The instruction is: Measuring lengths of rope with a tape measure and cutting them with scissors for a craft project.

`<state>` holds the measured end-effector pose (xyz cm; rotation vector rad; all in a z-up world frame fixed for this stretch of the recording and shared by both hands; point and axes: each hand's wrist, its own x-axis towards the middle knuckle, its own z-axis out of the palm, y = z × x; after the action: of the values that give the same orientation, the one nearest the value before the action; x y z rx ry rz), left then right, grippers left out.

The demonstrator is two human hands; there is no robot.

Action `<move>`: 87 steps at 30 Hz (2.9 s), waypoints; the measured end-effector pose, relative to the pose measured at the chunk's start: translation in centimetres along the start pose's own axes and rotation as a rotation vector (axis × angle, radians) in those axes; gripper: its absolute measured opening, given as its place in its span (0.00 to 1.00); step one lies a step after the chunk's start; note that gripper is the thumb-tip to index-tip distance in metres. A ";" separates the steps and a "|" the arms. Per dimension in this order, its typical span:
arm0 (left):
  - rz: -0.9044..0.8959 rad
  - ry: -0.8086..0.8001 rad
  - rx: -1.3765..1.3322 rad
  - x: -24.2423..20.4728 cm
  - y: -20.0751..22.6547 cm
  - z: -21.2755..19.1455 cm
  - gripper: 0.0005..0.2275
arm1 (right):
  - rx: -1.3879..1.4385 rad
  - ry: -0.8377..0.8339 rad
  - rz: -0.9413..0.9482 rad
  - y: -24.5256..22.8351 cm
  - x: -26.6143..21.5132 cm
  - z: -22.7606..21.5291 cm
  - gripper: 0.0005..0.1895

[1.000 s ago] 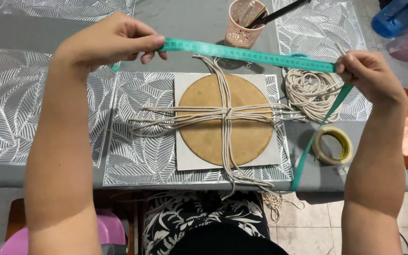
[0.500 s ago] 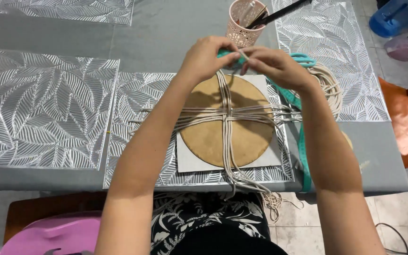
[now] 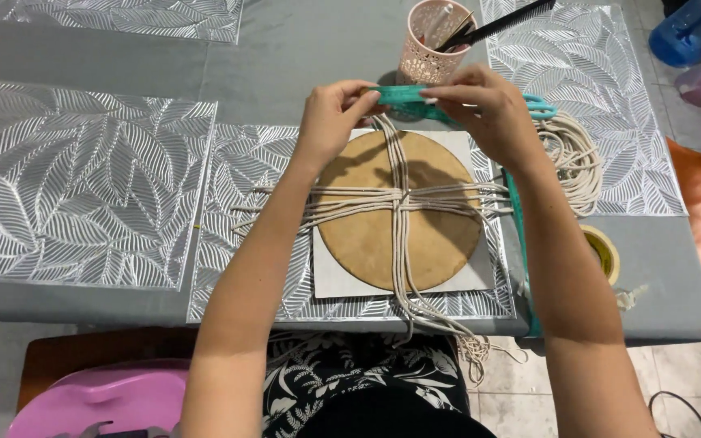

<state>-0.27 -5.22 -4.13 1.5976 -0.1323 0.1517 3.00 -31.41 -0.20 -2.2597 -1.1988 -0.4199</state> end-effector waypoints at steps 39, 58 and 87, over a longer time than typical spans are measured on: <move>-0.162 -0.135 -0.043 -1.1 4.9 -8.0 0.13 | 0.527 -0.457 0.314 0.0 1.9 -3.1 0.11; -0.284 0.049 0.002 -4.1 2.8 -20.9 0.15 | 0.272 -0.352 0.357 4.2 -1.4 -5.5 0.14; -0.219 0.059 0.152 -7.5 0.7 -31.0 0.14 | 0.301 -0.313 0.424 2.8 -3.5 -5.9 0.11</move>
<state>-8.21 25.66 -3.86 1.7447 0.1021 0.0391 3.30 -38.52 1.85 -2.2762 -0.8157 0.2670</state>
